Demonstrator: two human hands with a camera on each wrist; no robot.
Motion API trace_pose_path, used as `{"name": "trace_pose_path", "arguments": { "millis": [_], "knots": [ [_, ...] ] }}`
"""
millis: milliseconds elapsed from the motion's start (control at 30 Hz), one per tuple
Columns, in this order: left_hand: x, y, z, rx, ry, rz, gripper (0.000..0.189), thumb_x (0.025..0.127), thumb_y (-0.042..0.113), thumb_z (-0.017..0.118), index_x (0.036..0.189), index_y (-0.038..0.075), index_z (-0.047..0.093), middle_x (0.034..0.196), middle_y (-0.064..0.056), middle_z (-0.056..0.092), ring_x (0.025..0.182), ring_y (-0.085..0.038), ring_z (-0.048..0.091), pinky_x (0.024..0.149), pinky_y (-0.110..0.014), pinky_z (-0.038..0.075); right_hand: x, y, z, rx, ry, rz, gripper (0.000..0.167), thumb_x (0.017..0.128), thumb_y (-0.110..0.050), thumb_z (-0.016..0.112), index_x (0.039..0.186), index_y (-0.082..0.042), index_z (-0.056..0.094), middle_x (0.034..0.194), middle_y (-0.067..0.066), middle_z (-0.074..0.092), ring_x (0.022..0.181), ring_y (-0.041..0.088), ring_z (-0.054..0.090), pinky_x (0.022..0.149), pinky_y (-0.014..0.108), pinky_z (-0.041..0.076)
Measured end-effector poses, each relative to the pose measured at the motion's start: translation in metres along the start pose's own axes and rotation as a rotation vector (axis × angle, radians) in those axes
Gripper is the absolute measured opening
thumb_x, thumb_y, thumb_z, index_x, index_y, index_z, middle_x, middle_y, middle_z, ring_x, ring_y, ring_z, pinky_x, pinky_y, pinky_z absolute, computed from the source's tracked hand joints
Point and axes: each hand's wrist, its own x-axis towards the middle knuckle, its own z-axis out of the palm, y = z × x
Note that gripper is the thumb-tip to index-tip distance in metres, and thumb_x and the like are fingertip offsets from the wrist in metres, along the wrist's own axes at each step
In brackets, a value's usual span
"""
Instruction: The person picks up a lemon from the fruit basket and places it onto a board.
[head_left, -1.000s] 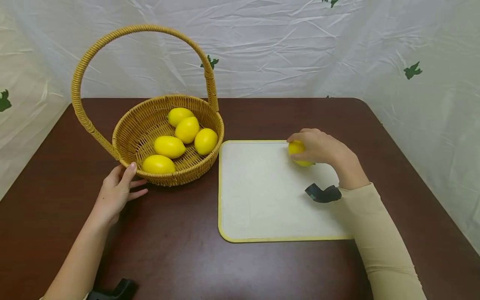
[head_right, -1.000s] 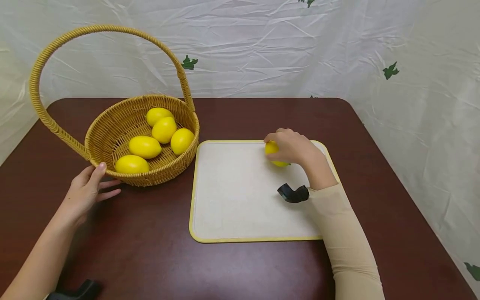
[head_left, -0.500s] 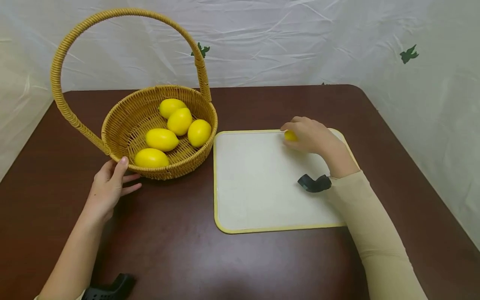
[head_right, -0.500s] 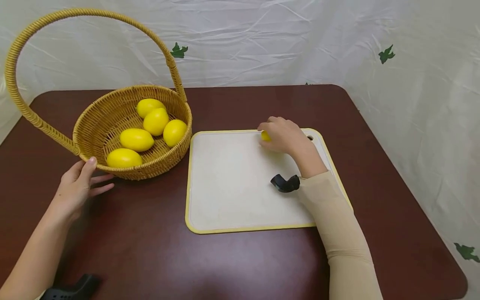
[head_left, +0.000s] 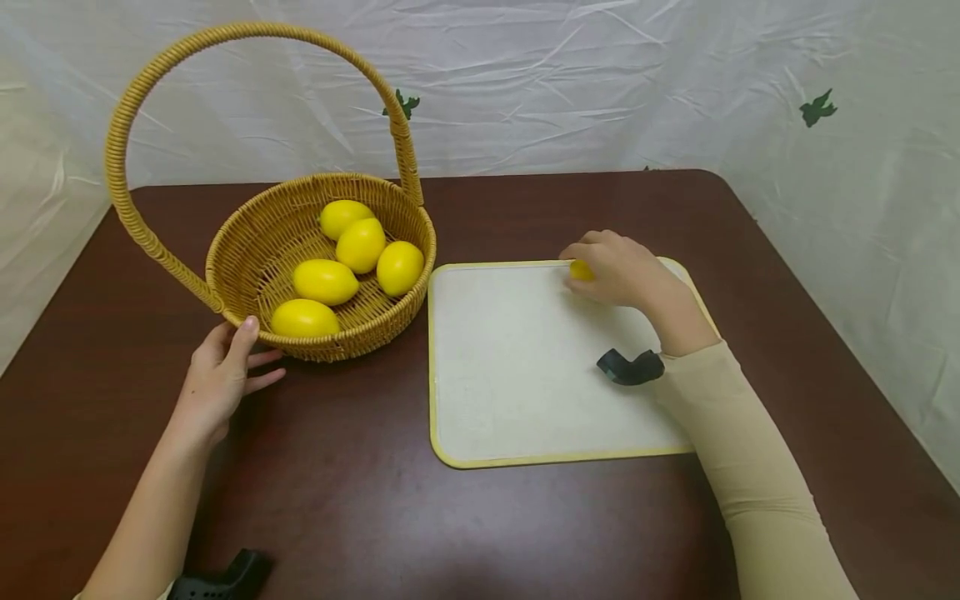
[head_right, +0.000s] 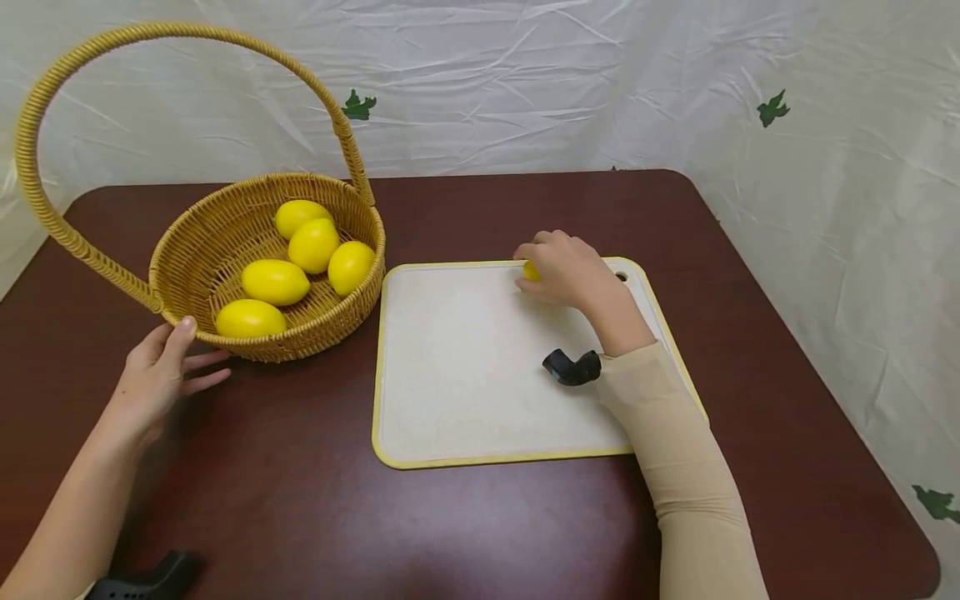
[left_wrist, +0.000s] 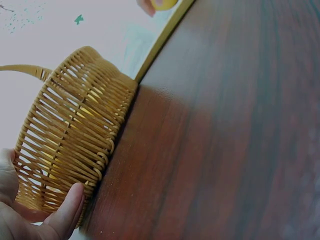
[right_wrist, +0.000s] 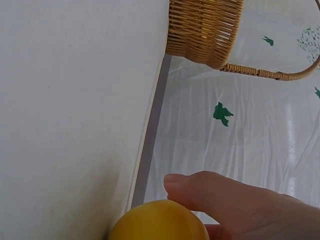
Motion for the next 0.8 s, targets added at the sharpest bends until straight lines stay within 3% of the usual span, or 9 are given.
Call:
{"name": "trace_pose_path", "arguments": {
  "millis": [333, 633, 800],
  "knots": [
    [0.0018, -0.0031, -0.0029, -0.001, 0.013, -0.020, 0.077, 0.095, 0.045, 0.039, 0.144, -0.004, 0.007, 0.140, -0.028, 0.019, 0.098, -0.011, 0.055, 0.074, -0.028, 0.054, 0.0004, -0.0016, 0.0015, 0.010, 0.054, -0.049, 0.034, 0.083, -0.022, 0.065, 0.111, -0.004, 0.064, 0.113, 0.016, 0.056, 0.107, 0.035, 0.047, 0.088, 0.049, 0.042],
    [0.0000, -0.0036, -0.0059, -0.010, 0.028, -0.034, 0.074, 0.095, 0.044, 0.039, 0.143, -0.004, 0.011, 0.135, -0.024, 0.024, 0.093, -0.009, 0.056, 0.075, -0.030, 0.054, 0.0056, -0.0060, 0.0050, 0.009, 0.152, -0.122, 0.031, 0.083, -0.019, 0.064, 0.109, -0.003, 0.064, 0.110, 0.017, 0.058, 0.105, 0.035, 0.048, 0.086, 0.048, 0.042],
    [0.0056, 0.0001, -0.0033, -0.018, 0.032, -0.041, 0.073, 0.094, 0.045, 0.042, 0.142, -0.004, 0.015, 0.132, -0.020, 0.027, 0.098, -0.017, 0.056, 0.077, -0.031, 0.053, 0.0036, -0.0043, 0.0033, 0.005, 0.180, -0.119, 0.030, 0.083, -0.018, 0.064, 0.109, -0.003, 0.065, 0.109, 0.017, 0.058, 0.105, 0.035, 0.048, 0.086, 0.049, 0.042]
  ]
}}
